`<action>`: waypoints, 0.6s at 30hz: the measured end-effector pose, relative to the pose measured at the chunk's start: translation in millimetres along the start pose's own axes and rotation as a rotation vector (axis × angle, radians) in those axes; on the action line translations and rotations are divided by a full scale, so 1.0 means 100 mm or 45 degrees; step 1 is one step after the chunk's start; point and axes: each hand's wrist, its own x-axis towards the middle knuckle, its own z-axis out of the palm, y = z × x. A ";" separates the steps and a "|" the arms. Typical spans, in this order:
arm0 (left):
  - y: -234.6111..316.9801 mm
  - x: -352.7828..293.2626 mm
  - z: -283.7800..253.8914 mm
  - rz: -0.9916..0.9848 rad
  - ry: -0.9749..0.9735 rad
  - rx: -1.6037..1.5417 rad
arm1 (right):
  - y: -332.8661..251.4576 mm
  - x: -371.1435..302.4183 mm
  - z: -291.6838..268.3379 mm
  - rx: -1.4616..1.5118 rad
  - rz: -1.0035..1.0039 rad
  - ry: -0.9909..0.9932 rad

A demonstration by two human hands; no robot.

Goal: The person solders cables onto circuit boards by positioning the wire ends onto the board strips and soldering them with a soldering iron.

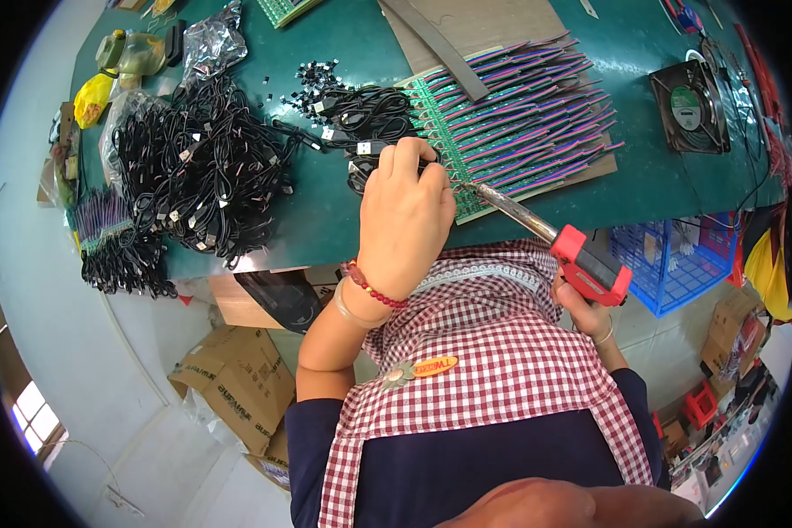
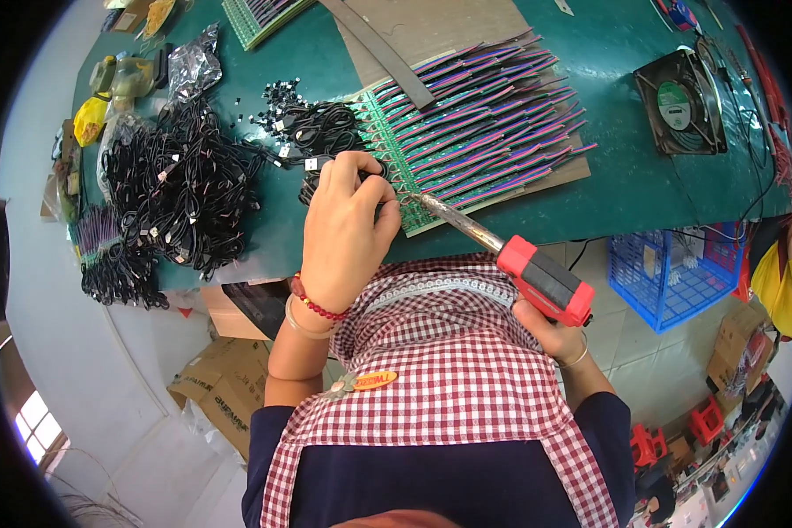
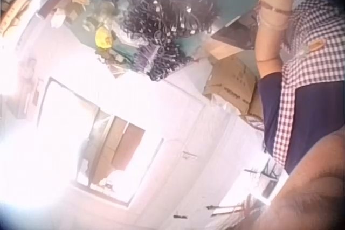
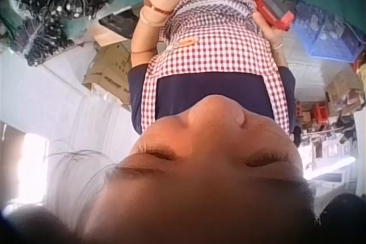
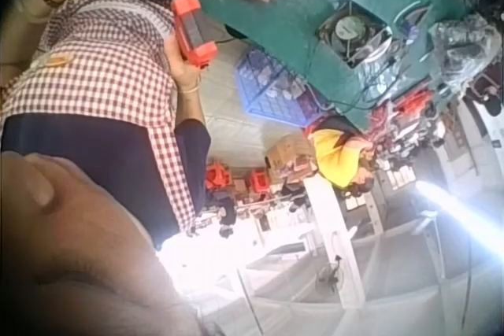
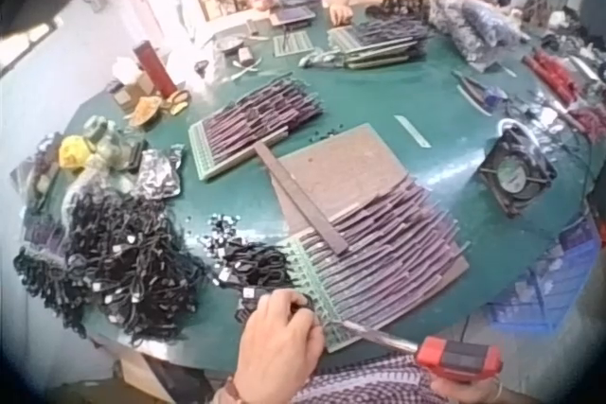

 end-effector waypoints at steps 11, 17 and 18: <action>0.00 0.04 -0.02 -0.016 -0.051 0.030 | -0.10 -0.04 0.02 0.192 0.080 0.095; 0.00 0.02 -0.01 -0.009 -0.003 0.017 | -0.07 -0.04 0.01 0.110 0.067 0.077; 0.00 0.02 -0.01 -0.013 -0.004 0.020 | -0.06 -0.04 0.01 0.121 0.116 0.100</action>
